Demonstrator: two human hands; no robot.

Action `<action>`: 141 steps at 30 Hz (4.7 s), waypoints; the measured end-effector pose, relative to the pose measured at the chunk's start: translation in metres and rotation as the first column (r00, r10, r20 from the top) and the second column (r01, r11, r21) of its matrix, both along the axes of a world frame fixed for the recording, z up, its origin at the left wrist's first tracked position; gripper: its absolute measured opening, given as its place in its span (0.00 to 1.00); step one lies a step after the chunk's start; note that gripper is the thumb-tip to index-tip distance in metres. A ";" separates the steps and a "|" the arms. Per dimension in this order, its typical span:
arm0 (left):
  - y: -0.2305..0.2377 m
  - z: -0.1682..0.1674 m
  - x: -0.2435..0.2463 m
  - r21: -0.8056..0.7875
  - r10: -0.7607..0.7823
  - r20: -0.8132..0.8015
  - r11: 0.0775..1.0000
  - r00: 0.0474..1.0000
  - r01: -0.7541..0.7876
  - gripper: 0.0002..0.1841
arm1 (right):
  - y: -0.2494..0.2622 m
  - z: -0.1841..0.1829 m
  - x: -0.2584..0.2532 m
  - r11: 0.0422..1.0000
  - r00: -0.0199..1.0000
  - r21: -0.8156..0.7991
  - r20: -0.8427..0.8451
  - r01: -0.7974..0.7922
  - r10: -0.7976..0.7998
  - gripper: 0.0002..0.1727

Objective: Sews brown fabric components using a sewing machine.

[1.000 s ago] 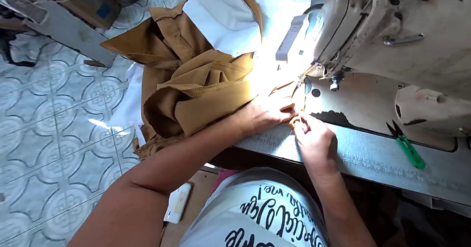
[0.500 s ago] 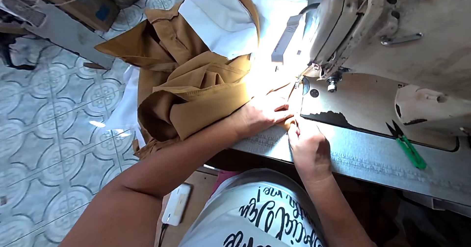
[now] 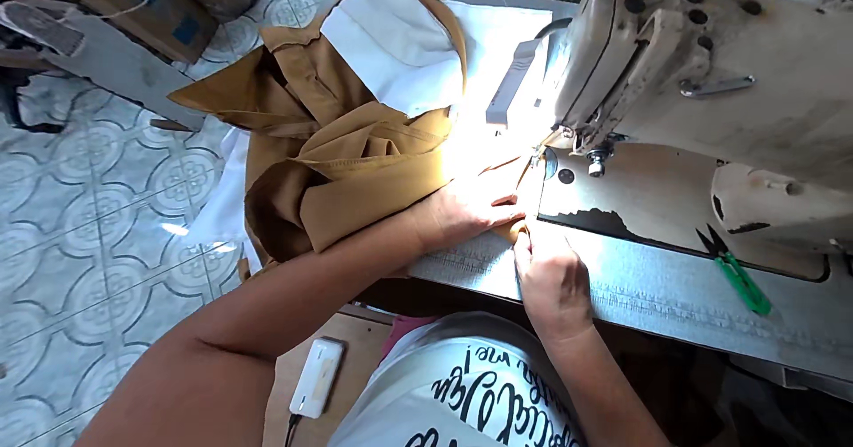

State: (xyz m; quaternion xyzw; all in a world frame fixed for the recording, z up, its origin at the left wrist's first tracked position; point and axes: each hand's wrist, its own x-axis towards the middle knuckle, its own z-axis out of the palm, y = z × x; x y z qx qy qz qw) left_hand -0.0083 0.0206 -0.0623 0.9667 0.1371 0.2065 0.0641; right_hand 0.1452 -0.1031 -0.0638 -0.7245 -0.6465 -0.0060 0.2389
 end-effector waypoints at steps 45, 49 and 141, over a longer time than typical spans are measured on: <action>0.015 0.010 0.005 0.004 -0.063 -0.095 0.998 0.993 0.064 0.18 | 0.025 -0.009 0.019 0.994 0.978 0.091 0.201 -0.065 0.046 0.14; 0.031 0.014 0.011 0.013 -0.043 -0.131 0.999 0.990 0.045 0.19 | 0.042 -0.008 0.025 0.997 0.983 0.059 0.178 -0.046 0.035 0.15; -0.027 0.037 0.009 -0.073 0.231 -0.323 0.961 0.918 -0.267 0.21 | 0.017 0.017 0.013 0.998 0.999 -0.042 -0.037 -0.039 0.038 0.09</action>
